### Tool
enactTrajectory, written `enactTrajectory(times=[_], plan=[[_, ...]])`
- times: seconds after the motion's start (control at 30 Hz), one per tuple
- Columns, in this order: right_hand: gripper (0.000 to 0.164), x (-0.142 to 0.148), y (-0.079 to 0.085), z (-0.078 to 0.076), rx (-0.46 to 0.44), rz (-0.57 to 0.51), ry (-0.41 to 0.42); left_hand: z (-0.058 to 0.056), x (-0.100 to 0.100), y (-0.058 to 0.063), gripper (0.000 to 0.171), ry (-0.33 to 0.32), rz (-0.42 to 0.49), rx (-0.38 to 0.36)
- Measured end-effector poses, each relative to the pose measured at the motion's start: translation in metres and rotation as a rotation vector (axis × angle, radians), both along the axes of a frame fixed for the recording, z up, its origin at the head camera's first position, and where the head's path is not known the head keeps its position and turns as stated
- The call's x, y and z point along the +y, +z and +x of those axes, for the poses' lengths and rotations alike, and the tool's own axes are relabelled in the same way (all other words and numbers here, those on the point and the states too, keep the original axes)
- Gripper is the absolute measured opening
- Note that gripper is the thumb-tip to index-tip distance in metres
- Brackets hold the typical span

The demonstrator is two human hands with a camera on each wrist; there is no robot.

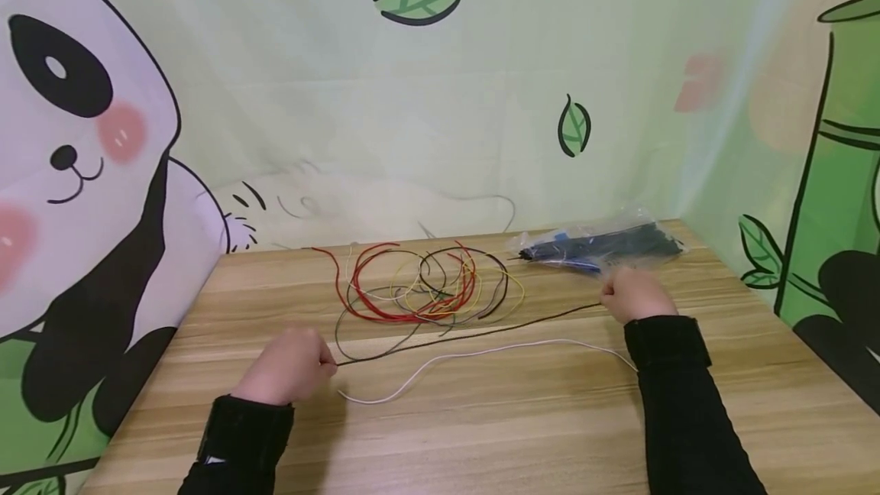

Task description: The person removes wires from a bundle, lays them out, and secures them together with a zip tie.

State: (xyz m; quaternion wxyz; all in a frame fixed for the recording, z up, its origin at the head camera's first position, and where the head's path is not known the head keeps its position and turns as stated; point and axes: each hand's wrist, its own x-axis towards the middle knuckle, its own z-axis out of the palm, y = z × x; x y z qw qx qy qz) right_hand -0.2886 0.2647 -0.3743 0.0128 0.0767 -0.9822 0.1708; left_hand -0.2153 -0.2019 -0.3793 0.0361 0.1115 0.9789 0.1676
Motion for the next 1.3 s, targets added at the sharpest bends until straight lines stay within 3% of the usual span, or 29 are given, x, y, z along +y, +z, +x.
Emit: enactTrajectory(times=[0.2,0.4,0.67,0.93,1.17,1.3], plan=[[0.040,0.002,-0.008,-0.005,-0.126,-0.035,0.054,-0.002,0.004,-0.011,0.015,-0.027,-0.015,-0.018],[0.011,-0.001,-0.015,-0.010,-0.177,0.031,0.077,-0.007,0.005,-0.020,0.008,-0.034,-0.010,-0.018],[0.016,-0.004,-0.026,-0.011,-0.264,0.004,0.045,-0.011,0.006,-0.029,0.017,-0.057,-0.031,0.026],[0.020,-0.005,-0.025,-0.013,-0.266,0.042,0.066,-0.011,0.005,-0.033,0.031,-0.094,-0.048,0.038],[0.017,-0.007,-0.025,-0.013,-0.278,0.039,0.061,-0.015,0.005,-0.036,0.032,-0.069,-0.034,-0.001],[0.020,-0.007,-0.025,-0.013,-0.295,0.023,0.050,-0.016,0.009,-0.034,0.024,-0.066,-0.039,-0.006]])
